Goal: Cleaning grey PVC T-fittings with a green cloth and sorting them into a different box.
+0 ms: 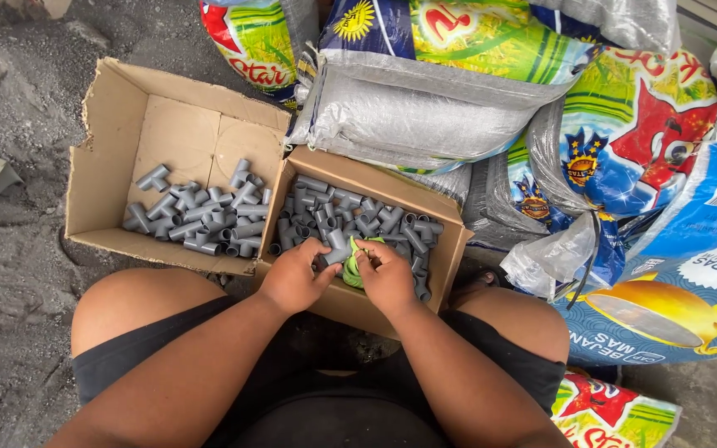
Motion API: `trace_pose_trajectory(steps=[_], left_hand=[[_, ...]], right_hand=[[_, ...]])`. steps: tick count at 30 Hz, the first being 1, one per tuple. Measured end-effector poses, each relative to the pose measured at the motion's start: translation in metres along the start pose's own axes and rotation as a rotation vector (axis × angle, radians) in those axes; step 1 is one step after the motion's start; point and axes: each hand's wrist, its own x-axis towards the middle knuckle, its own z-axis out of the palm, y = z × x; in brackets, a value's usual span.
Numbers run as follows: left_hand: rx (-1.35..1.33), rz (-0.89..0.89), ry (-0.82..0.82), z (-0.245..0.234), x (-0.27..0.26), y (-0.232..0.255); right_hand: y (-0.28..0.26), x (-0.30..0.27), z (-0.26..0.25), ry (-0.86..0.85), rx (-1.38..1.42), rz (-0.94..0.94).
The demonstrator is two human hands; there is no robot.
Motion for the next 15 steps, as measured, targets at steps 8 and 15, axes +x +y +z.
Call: trace_pose_trajectory(steps=[8, 15], left_hand=[[-0.119, 0.009, 0.053, 0.000, -0.006, 0.013], [-0.326, -0.073, -0.016, -0.007, -0.007, 0.030]], right_hand=[[-0.016, -0.012, 0.018, 0.025, 0.023, -0.145], [-0.005, 0.001, 0.012, 0.105, 0.038, -0.131]])
